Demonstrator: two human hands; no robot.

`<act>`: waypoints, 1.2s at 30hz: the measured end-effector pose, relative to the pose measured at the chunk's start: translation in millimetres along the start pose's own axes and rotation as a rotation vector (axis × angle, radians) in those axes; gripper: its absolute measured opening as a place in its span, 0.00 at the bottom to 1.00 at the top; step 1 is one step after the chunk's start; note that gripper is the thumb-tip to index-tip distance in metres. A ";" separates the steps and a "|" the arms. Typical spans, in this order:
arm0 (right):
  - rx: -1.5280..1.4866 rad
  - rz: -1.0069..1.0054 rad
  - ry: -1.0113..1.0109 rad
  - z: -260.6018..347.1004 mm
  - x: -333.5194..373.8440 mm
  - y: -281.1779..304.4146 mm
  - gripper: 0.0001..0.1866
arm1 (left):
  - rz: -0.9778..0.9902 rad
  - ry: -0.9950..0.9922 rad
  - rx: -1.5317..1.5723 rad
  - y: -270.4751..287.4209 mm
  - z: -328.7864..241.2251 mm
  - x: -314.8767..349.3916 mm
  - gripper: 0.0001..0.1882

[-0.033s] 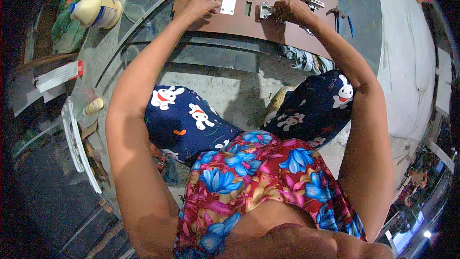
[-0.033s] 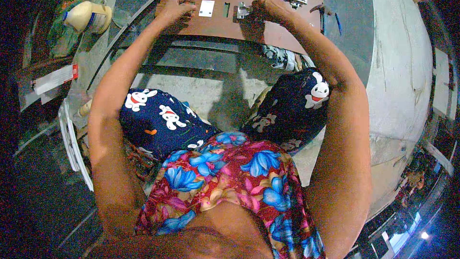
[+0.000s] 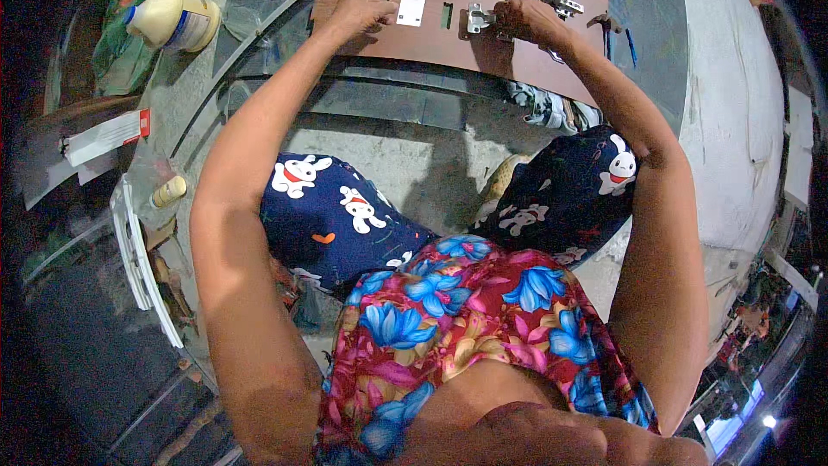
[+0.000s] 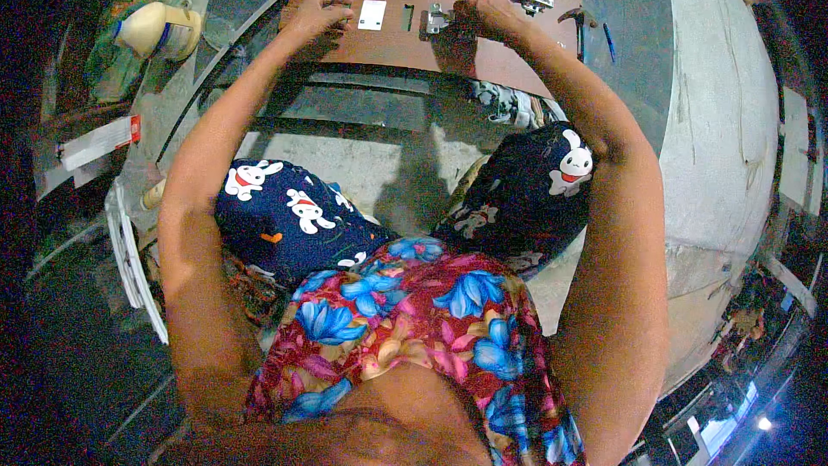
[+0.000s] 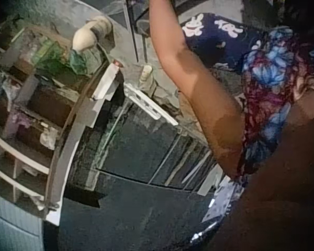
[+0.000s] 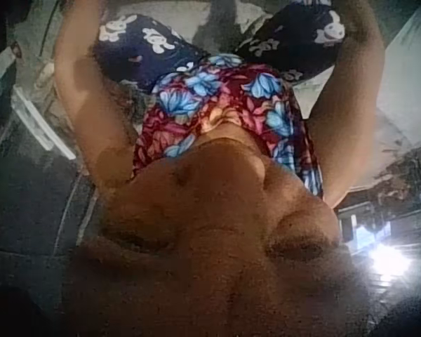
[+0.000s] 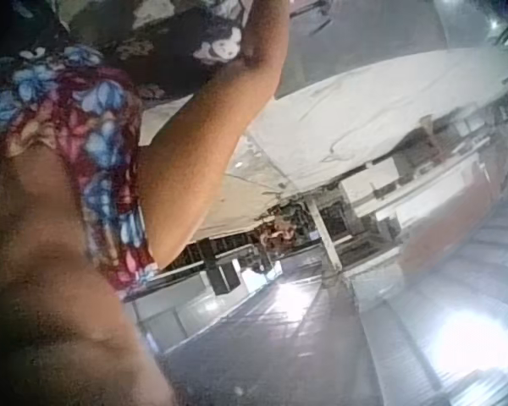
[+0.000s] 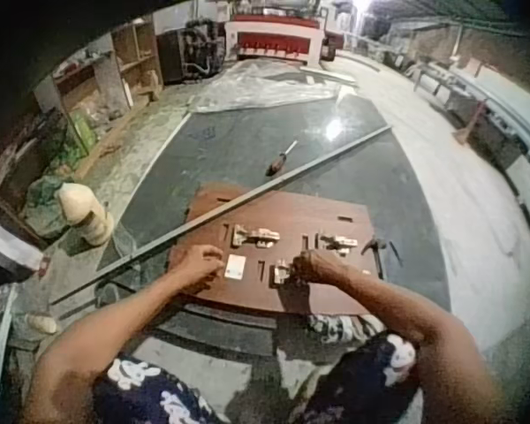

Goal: Installing metal hinges and a long metal guide rail onto a wooden furniture panel using a hammer.

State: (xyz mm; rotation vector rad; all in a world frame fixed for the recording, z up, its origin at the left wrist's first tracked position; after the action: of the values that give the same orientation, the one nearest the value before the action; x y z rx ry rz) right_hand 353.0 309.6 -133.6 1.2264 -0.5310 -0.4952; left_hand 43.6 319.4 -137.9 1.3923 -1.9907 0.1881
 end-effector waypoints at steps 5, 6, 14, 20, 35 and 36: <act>0.011 -0.085 0.029 -8.1 5.3 -2.8 0.10 | -0.004 0.012 0.001 -3.9 -2.8 -1.3 0.18; -0.018 -0.076 0.023 -4.1 1.7 0.5 0.10 | -0.004 0.016 -0.002 0.5 1.7 -1.4 0.18; -0.078 -0.049 -0.023 -7.9 1.1 19.0 0.16 | -0.014 -0.007 -0.019 2.5 -1.0 3.0 0.17; 0.070 -0.246 -0.125 -13.3 -4.5 42.3 0.20 | -0.158 -0.192 -0.158 19.7 7.3 -7.6 0.17; -0.185 -1.246 -0.850 -108.5 181.8 120.5 0.16 | -0.316 -0.162 -0.309 25.8 14.3 -25.0 0.16; -0.175 -1.257 -0.861 -111.2 197.3 113.0 0.16 | -0.337 -0.139 -0.305 25.6 12.2 -24.5 0.17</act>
State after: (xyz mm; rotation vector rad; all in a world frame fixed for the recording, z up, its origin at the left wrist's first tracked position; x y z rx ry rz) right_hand 583.8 299.9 -30.2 1.0167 -0.3400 -2.1407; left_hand 20.4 343.0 -155.3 1.5407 -1.7662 -0.3578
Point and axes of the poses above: each hand's wrist, its own x-axis away from the middle knuckle, its own y-axis out of the back of the hand, z = x × y, the point moved 1 cm from there along -x, towards the middle knuckle, and after that the axes turned 15 degrees about y, right-handed, at the moved point
